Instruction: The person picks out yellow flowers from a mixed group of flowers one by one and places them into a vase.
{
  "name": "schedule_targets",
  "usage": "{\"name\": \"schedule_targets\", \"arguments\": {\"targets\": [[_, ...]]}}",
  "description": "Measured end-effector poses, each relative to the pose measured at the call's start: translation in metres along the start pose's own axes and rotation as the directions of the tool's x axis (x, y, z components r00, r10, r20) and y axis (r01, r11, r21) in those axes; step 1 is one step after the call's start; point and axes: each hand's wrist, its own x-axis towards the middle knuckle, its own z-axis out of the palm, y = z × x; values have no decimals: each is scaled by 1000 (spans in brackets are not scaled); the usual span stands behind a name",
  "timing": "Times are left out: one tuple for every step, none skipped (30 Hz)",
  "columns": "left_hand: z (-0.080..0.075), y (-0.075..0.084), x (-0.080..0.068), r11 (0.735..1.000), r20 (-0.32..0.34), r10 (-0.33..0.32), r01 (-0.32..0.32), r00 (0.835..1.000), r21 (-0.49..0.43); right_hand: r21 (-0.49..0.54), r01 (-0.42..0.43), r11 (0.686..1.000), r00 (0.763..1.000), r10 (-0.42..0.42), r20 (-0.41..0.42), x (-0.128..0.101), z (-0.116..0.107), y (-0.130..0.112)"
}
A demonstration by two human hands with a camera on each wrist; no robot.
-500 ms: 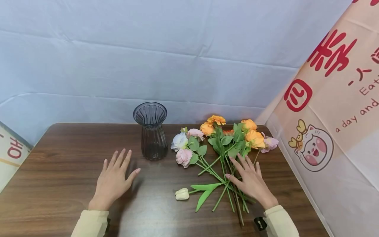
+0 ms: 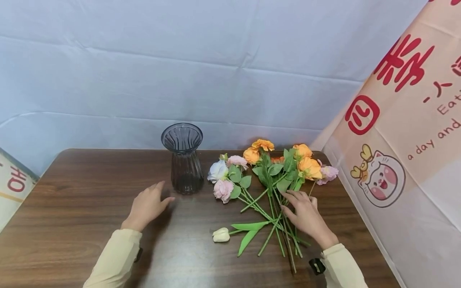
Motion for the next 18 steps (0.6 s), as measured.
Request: {"name": "schedule_targets", "arguments": {"targets": [[1, 0, 3, 1000, 9, -2, 2, 1000, -10, -2, 7, 1000, 1000, -7, -11, 1, -1, 0], [2, 0, 7, 1000, 18, -6, 6, 1000, -21, -2, 11, 1000, 1000, -11, -18, 2, -3, 0], [3, 0, 10, 999, 26, -10, 11, 1000, -31, -2, 13, 1000, 1000, -13, -22, 3, -3, 0], [4, -1, 13, 999, 35, -16, 17, 999, -39, 2, 15, 1000, 1000, -15, -24, 4, -4, 0], [5, -1, 16, 999, 45, -23, 25, 999, -48, 12, 17, 1000, 1000, -17, -22, 5, -5, 0], [7, -2, 18, 998, 55, -27, 31, 998, -60, 23, 21, 1000, 1000, -21, -19, 6, -6, 0], [8, -2, 20, 997, 59, -29, 33, 998, -75, 37, 24, 999, 1000, -23, -14, 8, -6, 0], [9, -2, 22, 996, 62, -28, 34, 998, -85, 56, 25, 998, 1000, -24, -7, 9, -7, 0], [10, -2, 23, 995, 65, -27, 33, 998, -98, 74, 24, 997, 1000, -24, 2, 11, -8, -1], [12, -2, 25, 994, 66, -24, 31, 998, -108, 93, 21, 995, 1000, -22, 10, 12, -9, -1], [13, -2, 26, 992, 65, -22, 29, 998, -119, 109, 17, 994, 1000, -19, 18, 14, -10, -1], [14, -2, 27, 991, 63, -19, 27, 998, -128, 123, 12, 992, 999, -15, 29, 16, -10, -1], [15, -2, 27, 991, 61, -19, 27, 998, -133, 137, 4, 991, 999, -9, 42, 18, -11, -1], [15, -2, 28, 991, 61, -21, 29, 998, -134, 148, -3, 989, 998, -5, 58, 20, -12, -1], [16, -2, 29, 990, 63, -25, 33, 998, -137, 153, -9, 988, 997, -2, 72, 21, -12, -1], [17, -3, 29, 990, 65, -29, 37, 997, -137, 161, -13, 987, 996, -1, 88, 23, -12, -1], [17, -2, 29, 990, 68, -33, 42, 997, -136, 168, -17, 986, 994, -2, 108, 24, -12, -1], [17, -3, 29, 990, 70, -36, 45, 997, -136, 174, -21, 984, 992, -2, 130, 25, -12, -1]]}}
